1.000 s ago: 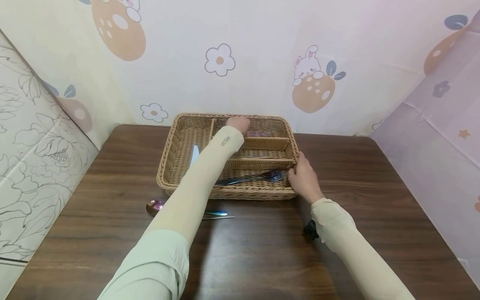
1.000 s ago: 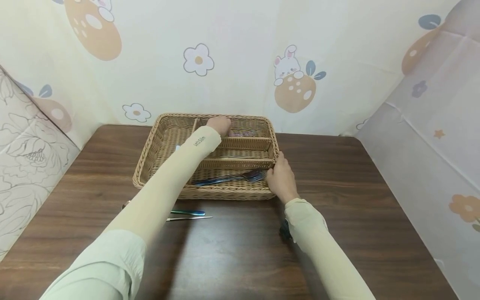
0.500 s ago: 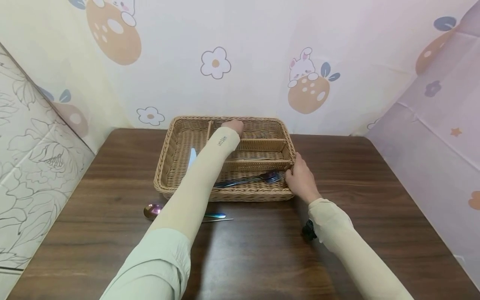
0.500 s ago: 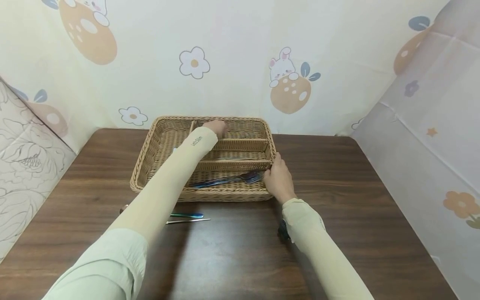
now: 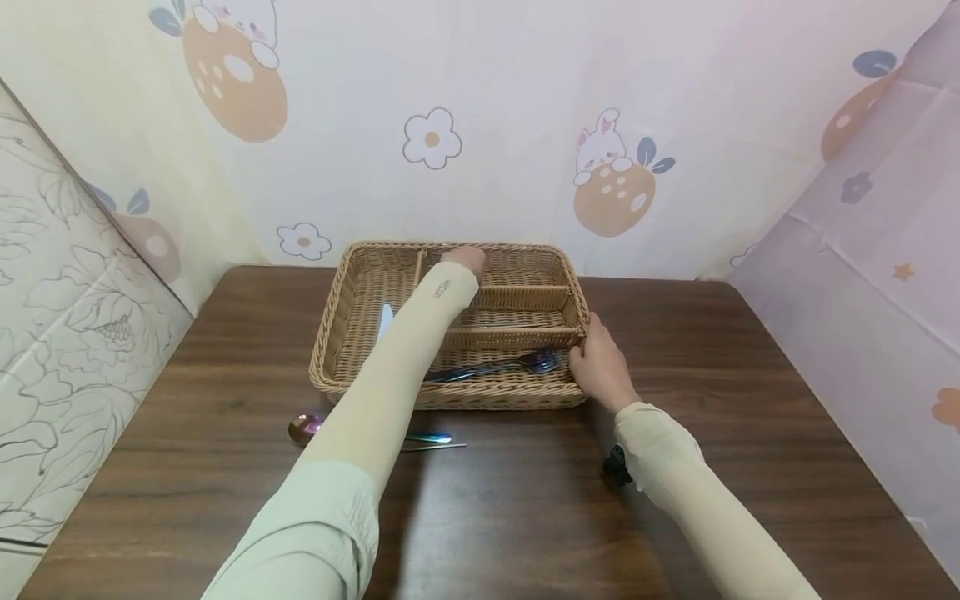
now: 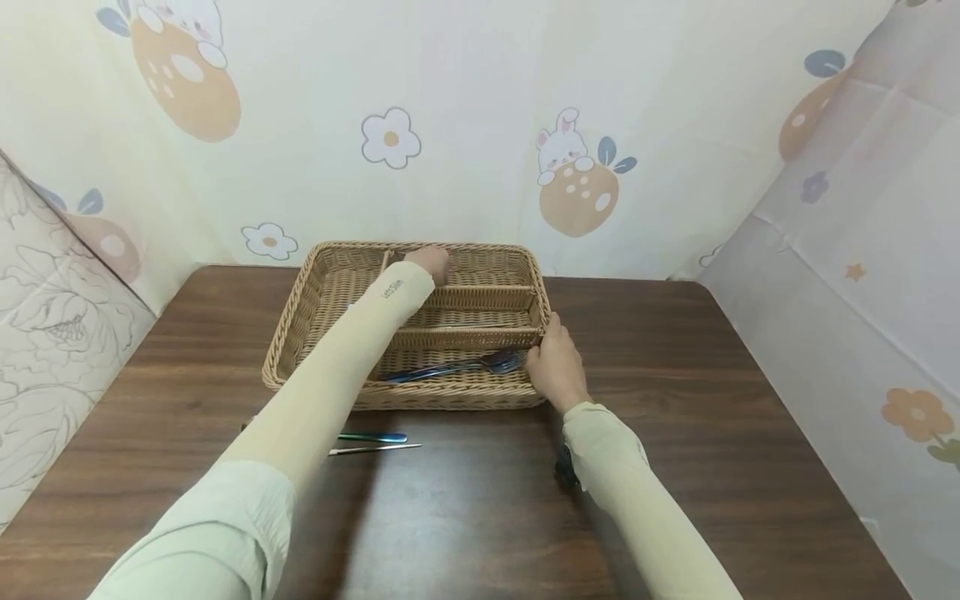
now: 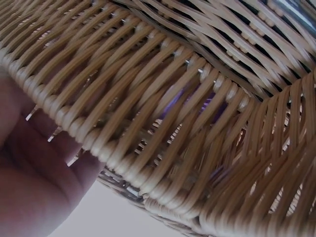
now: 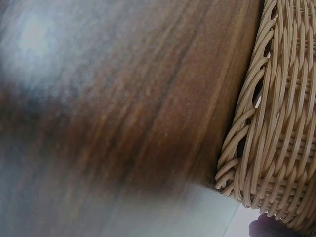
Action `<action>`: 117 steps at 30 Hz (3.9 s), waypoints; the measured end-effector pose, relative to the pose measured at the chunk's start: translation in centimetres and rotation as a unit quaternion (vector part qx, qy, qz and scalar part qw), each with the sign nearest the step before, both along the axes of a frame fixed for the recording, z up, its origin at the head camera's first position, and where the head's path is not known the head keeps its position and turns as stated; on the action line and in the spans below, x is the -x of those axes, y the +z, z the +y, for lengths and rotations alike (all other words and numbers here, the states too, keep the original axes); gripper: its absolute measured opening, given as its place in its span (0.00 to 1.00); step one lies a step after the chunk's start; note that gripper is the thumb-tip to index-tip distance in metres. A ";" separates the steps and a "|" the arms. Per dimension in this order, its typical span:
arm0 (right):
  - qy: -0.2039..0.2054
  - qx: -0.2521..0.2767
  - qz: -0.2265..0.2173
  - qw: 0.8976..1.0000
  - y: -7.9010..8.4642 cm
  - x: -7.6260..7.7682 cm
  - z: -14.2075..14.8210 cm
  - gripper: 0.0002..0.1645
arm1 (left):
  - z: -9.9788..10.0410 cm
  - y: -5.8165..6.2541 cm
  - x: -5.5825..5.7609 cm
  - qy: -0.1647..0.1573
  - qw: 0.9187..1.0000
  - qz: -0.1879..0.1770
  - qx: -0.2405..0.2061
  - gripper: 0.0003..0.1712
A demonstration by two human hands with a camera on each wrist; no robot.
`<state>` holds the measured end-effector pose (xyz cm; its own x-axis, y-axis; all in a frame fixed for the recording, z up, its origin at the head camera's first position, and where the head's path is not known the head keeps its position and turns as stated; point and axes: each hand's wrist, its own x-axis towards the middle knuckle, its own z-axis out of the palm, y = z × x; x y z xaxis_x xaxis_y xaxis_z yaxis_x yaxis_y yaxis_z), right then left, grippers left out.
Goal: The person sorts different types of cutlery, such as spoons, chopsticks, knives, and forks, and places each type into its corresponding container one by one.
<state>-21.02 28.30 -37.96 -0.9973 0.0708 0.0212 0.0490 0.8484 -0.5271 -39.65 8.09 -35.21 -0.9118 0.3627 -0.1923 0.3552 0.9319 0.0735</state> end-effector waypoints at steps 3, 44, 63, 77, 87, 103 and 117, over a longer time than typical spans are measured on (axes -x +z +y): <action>0.005 0.000 0.001 1.000 -0.2 0.0 -0.1 0.41 | -0.4 0.5 -0.2 -0.011 1.000 0.016 0.008 0.20; 0.018 0.008 0.047 0.999 0.3 0.9 2.0 0.38 | -15.5 6.1 -9.8 -0.062 0.991 0.063 -0.105 0.20; 0.004 0.011 0.032 0.999 0.3 0.7 2.2 0.39 | -19.3 -0.9 -11.9 0.026 0.981 -0.033 -0.192 0.39; 0.020 0.021 0.040 0.999 0.8 1.1 2.4 0.38 | -19.2 -1.6 -12.2 0.055 0.964 -0.056 -0.253 0.47; 0.029 0.016 0.031 0.999 1.4 1.0 2.1 0.39 | -19.1 -2.0 -12.1 0.059 0.965 -0.053 -0.252 0.46; 0.247 -0.019 0.334 0.909 4.3 -2.9 -5.3 0.16 | -19.2 -1.7 -12.3 0.065 0.956 -0.049 -0.282 0.46; 0.393 -0.059 0.183 0.899 1.2 -6.1 -12.0 0.08 | -19.2 -1.7 -12.3 0.073 0.954 -0.061 -0.284 0.45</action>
<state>-14.90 16.28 -36.74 -0.6633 -0.6766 0.3198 -0.7483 0.5964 -0.2903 -27.36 -11.16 -36.87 -0.9440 0.3111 -0.1099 0.1820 0.7689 0.6129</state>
